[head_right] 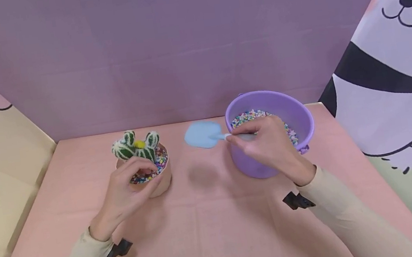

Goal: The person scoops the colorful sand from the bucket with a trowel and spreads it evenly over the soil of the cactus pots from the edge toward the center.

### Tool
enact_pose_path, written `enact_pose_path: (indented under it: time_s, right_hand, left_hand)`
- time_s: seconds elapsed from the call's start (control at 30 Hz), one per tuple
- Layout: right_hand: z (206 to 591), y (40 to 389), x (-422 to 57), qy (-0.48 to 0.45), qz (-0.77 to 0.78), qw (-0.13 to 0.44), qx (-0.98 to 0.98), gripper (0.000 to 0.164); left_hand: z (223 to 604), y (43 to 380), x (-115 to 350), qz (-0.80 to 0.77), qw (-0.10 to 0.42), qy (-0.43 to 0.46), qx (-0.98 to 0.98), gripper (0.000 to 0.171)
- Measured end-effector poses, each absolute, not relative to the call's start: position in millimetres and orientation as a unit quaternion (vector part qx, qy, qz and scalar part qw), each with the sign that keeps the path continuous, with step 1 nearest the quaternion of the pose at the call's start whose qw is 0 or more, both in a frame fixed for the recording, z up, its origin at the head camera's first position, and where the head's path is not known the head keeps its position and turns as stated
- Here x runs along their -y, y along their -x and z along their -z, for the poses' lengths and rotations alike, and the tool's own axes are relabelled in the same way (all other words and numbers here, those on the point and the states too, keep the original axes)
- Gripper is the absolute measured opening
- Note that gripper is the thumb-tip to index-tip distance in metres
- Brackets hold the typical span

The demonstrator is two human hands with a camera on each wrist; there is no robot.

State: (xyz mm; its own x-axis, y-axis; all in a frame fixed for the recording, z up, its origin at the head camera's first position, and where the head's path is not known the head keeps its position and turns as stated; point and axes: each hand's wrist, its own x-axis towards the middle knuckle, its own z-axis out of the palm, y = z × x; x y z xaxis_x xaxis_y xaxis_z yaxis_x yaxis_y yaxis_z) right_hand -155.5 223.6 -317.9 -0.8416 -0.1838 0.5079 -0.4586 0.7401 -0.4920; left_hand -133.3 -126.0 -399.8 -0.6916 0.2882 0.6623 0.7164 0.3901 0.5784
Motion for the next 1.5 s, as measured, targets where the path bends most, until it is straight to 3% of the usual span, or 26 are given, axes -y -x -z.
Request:
enact_pose_path:
  time_s: [0.6, 1.03, 1.3, 1.5]
  right_hand:
    - [312.1, 147.0, -239.8, -0.124, -0.348, 0.192, 0.909, 0.011]
    - [309.9, 147.1, -254.3, -0.104, -0.347, 0.217, 0.906, 0.009]
    - [308.3, 150.0, -264.4, -0.123, -0.345, 0.242, 0.898, 0.005]
    - [308.0, 145.8, -275.3, -0.078, -0.333, 0.241, 0.908, 0.009]
  left_hand:
    - [405.8, 135.4, 104.0, 0.438, 0.224, 0.334, 0.804, 0.017]
    - [405.6, 133.9, 77.2, 0.426, 0.151, 0.337, 0.826, 0.016]
    - [403.8, 138.3, 58.3, 0.413, 0.132, 0.349, 0.831, 0.015]
    - [401.9, 143.0, 47.0, 0.405, 0.135, 0.355, 0.831, 0.016]
